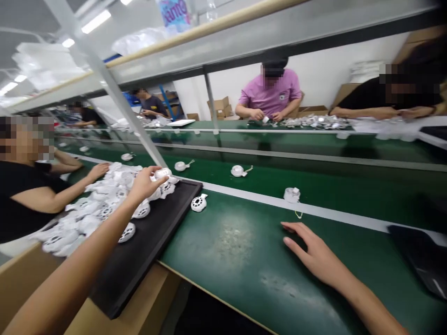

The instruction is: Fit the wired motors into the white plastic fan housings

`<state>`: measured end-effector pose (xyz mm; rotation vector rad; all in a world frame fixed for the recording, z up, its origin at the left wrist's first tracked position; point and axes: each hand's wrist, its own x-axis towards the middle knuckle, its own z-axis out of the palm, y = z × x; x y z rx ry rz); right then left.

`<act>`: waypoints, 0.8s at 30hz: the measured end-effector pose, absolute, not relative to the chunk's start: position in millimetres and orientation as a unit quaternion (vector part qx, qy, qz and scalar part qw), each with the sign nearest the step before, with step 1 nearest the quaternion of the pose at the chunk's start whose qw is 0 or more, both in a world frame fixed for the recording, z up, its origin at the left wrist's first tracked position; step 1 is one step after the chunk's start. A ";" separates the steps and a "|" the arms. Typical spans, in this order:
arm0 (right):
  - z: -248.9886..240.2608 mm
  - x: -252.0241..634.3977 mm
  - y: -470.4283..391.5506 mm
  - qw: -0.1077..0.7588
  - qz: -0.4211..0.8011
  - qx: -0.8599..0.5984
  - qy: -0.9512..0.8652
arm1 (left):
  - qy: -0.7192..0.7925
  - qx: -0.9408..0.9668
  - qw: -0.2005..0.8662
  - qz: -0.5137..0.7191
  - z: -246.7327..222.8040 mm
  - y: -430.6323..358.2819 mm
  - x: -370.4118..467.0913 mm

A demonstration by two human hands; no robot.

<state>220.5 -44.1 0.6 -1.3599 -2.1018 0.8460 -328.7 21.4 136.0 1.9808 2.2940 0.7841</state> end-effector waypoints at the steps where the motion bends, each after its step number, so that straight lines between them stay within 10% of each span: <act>1: 3.3 218.1 -45.5 0.261 0.304 -0.492 -0.773 | 0.711 0.653 0.037 0.256 132.7 20.1 -305.5; 9: 13.4 209.8 -53.4 0.352 0.242 -0.422 -0.800 | 0.344 0.798 0.456 0.195 74.4 4.2 -36.5; 19: 18.4 289.4 -13.2 0.388 0.089 -0.650 -0.647 | 0.383 0.839 0.291 0.255 32.1 132.3 38.1; 24: 9.3 289.0 -18.3 0.219 0.035 -0.672 -0.707 | 0.403 0.835 0.268 0.261 14.2 78.3 13.1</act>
